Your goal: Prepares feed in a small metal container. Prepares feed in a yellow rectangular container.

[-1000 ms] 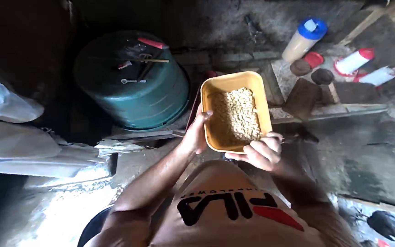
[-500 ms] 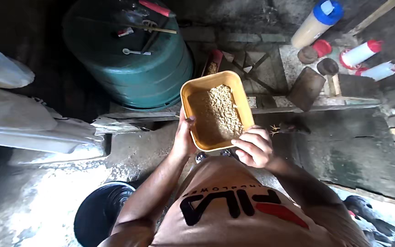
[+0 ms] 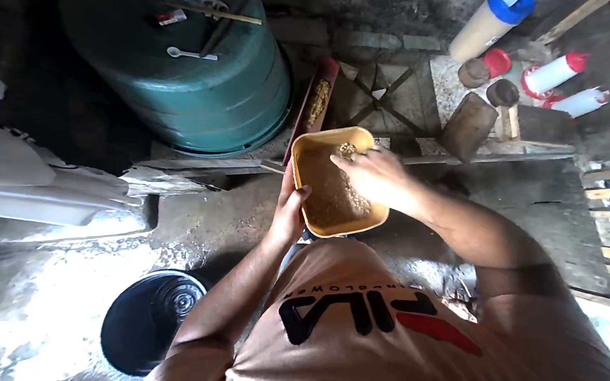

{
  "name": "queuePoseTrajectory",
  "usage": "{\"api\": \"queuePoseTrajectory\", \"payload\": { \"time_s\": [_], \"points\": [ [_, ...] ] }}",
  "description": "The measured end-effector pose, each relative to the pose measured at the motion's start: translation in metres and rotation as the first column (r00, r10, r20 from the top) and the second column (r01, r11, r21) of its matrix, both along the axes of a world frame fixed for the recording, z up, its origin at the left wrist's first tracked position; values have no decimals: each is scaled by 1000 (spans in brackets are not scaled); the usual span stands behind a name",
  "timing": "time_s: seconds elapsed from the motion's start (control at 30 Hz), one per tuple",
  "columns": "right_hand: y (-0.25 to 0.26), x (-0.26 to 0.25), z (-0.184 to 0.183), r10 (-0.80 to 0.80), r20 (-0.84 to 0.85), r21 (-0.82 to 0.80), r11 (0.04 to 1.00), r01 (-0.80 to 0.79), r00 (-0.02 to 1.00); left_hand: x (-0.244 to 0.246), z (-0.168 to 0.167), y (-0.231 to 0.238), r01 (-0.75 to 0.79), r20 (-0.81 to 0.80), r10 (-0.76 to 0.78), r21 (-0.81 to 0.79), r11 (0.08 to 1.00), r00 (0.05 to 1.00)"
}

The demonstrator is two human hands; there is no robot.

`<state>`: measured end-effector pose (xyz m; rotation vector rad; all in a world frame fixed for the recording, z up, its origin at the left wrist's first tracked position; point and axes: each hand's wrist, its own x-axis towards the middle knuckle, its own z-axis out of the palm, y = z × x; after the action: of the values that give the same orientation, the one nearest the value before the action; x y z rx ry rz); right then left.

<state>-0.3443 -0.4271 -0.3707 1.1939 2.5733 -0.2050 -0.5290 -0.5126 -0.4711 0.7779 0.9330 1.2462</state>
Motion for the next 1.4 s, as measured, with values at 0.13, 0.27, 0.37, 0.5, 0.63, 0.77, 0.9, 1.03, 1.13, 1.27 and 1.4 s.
{"api": "queuePoseTrajectory", "payload": {
  "time_s": [0.13, 0.27, 0.37, 0.5, 0.63, 0.77, 0.9, 1.03, 1.13, 1.27, 1.4],
  "points": [
    [1, -13, 0, 26, 237, -118, 993, 3, 971, 1, -6, 2, 2, 38, -3, 19, 1000, 999],
    [-22, -5, 4, 178, 224, -332, 938, -97, 958, -1, -10, 2, -2, 51, 3, -10, 1000, 999],
    [-21, -17, -3, 223, 202, -405, 905, -126, 954, 1, -12, 2, 19, 46, -17, -34, 999, 999],
    [10, -32, -5, 85, 200, -282, 959, -26, 976, 2, -15, 1, 43, 62, -40, -53, 998, 997],
    [27, -29, 2, -25, 339, -117, 991, 69, 941, -3, -17, 4, 34, 64, -30, -68, 997, 997],
    [6, -19, 6, 74, 373, -258, 966, 27, 925, -9, -17, 11, 8, 52, -4, -68, 998, 999],
    [12, -23, 1, 112, 287, -322, 947, -15, 951, -10, -15, 19, 17, 37, -15, -56, 998, 999],
    [38, -6, 28, -5, 83, -103, 995, 13, 997, -11, -14, 27, 17, 13, -17, -29, 999, 1000],
    [44, 9, 44, -52, 3, 45, 998, 52, 999, -10, -13, 32, -11, -47, 9, -34, 999, 999],
    [51, -11, 24, -175, 155, 28, 984, 173, 972, -8, -15, 36, -4, -76, 0, -43, 999, 997],
    [50, -33, -6, -154, 320, -67, 980, 185, 935, -9, -11, 37, -1, -58, -3, -62, 998, 998]
  ]
}}
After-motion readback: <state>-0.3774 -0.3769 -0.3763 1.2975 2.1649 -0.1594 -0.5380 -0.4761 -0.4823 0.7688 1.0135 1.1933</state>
